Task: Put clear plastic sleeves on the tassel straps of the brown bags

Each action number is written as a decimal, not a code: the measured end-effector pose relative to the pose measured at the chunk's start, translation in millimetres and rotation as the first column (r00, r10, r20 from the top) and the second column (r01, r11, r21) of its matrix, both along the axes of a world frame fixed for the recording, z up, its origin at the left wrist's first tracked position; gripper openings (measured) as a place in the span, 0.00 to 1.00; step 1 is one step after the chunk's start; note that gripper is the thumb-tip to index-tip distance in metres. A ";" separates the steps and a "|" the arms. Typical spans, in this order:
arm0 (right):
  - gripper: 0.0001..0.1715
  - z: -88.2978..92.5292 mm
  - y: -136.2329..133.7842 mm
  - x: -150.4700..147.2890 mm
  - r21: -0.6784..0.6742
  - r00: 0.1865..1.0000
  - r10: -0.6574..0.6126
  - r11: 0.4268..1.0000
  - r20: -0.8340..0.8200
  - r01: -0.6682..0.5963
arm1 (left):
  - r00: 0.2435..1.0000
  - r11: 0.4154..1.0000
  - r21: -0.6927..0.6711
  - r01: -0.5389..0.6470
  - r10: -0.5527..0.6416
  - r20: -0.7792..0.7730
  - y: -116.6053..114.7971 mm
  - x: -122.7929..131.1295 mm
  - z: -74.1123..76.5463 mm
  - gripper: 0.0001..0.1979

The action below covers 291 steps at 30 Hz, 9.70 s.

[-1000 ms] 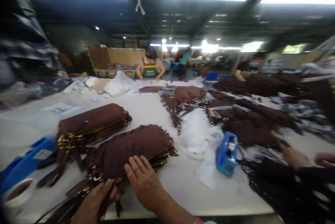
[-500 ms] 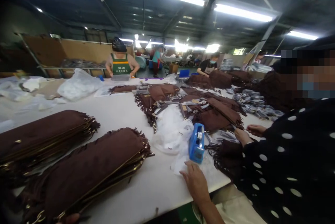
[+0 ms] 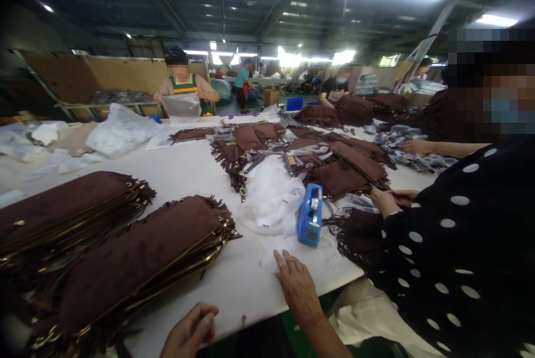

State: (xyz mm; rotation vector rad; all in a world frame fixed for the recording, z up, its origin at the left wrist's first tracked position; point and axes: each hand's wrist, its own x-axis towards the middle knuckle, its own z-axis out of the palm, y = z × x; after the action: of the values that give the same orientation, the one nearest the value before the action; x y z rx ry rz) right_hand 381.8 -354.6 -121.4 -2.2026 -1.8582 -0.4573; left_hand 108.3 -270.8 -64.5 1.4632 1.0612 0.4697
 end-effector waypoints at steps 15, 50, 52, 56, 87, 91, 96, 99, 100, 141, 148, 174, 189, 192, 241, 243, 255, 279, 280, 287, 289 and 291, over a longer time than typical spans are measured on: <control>0.14 13.7 27.3 25.9 0.092 0.907 -0.067 0.989 -0.416 0.115 | 0.805 0.492 0.649 0.580 -0.221 -0.551 -2.9 132.1 -22.5 0.26; 0.20 60.9 22.2 17.9 -0.066 0.207 -0.084 0.994 -0.975 0.091 | 0.901 0.885 -0.457 0.091 0.123 0.417 18.3 122.7 20.2 0.20; 0.21 57.8 22.9 7.0 -0.070 0.177 -0.085 0.994 -0.981 0.088 | 0.914 0.899 -0.435 0.036 0.147 0.378 17.9 119.3 22.9 0.20; 0.26 53.1 26.7 -6.0 -0.069 0.111 -0.079 0.993 -0.991 0.092 | 0.936 0.928 -0.346 -0.136 0.234 0.261 25.0 120.9 14.1 0.16; 0.25 18.1 6.3 -151.4 -0.193 -0.488 -0.185 0.981 -0.853 -0.034 | 0.779 0.841 -0.386 -0.378 0.514 0.358 3.8 22.8 10.7 0.15; 0.25 24.6 6.6 -155.9 -0.159 -0.439 -0.200 0.979 -0.876 -0.129 | 0.808 0.863 -0.275 -0.424 0.497 0.315 7.3 8.6 11.1 0.14; 0.29 50.1 22.8 -151.0 -0.115 -0.336 -0.158 0.983 -0.929 -0.144 | 0.845 0.887 -0.144 -0.438 0.461 0.270 8.9 -11.5 18.8 0.12; 0.23 62.1 32.3 -159.4 -0.035 -0.295 -0.124 0.956 -0.947 -0.291 | 0.889 0.902 0.024 -0.430 0.419 0.184 4.7 -25.8 28.4 0.10; 0.21 64.3 34.6 -164.0 -0.018 -0.275 -0.116 0.943 -0.955 -0.333 | 0.903 0.902 0.097 -0.420 0.406 0.138 2.9 -31.1 31.5 0.09; 0.19 117.0 112.1 -302.1 -0.014 -0.140 -0.095 0.870 -0.986 -0.493 | 0.795 0.753 0.484 -0.445 0.581 -0.173 -24.8 -201.5 28.9 0.08; 0.16 113.9 115.8 -294.5 -0.022 -0.009 -0.032 0.845 -0.999 -0.534 | 0.810 0.767 0.410 -0.494 0.577 -0.104 -22.4 -197.3 34.6 0.06; 0.11 129.5 116.5 -285.8 -0.083 0.224 0.057 0.819 -0.973 -0.568 | 0.811 0.803 0.211 -0.558 0.581 -0.069 -21.4 -184.3 49.2 0.09; 0.14 108.2 120.7 -281.2 -0.032 0.034 -0.014 0.800 -0.999 -0.599 | 0.675 0.718 -0.134 -0.683 0.690 0.262 -12.7 -165.9 35.7 0.12; 0.15 106.6 121.4 -283.4 0.002 -0.026 -0.018 0.797 -1.000 -0.604 | 0.578 0.658 -0.256 -0.708 0.748 0.326 -9.9 -155.2 33.0 0.14; 0.17 125.0 104.5 -284.4 0.045 -0.118 0.012 0.959 -0.993 -0.281 | 0.293 0.529 -0.487 -0.695 0.827 0.480 19.9 -99.1 86.5 0.13; 0.18 124.3 104.2 -285.7 0.043 -0.123 0.009 0.959 -0.992 -0.278 | 0.336 0.512 -0.423 -0.748 0.841 0.424 22.2 -100.6 82.3 0.13; 0.14 117.4 97.5 -288.4 0.133 0.318 0.214 0.957 -0.924 -0.257 | 0.614 0.572 0.308 -0.760 0.787 0.054 14.8 -99.7 67.5 0.10; 0.10 135.6 120.0 -260.4 0.042 0.122 0.121 0.858 -0.985 -0.511 | 0.468 0.629 -0.461 -0.626 0.776 0.423 30.3 -118.2 61.3 0.12; 0.10 135.4 123.3 -260.7 0.026 0.107 0.093 0.863 -0.990 -0.505 | 0.474 0.628 -0.455 -0.632 0.777 0.414 30.6 -118.9 60.8 0.12; 0.08 127.5 130.4 -273.0 0.024 0.047 0.049 0.904 -0.998 -0.426 | 0.466 0.597 -0.443 -0.668 0.801 0.376 31.7 -116.7 74.6 0.12; 0.07 126.5 120.8 -278.0 0.009 0.076 0.038 0.937 -0.996 -0.349 | 0.380 0.463 -0.411 -0.785 0.884 0.270 26.7 -106.6 82.8 0.13; 0.03 123.9 111.9 -285.3 -0.008 0.153 0.037 0.960 -0.987 -0.281 | 0.281 0.321 -0.359 -0.876 0.946 0.161 20.7 -94.8 89.9 0.13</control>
State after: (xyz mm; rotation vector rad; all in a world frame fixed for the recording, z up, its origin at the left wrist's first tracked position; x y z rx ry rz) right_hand 96.5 -242.7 2.6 -1.5157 -1.2420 1.0854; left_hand 13.5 -250.0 25.4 0.3461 1.5508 1.3687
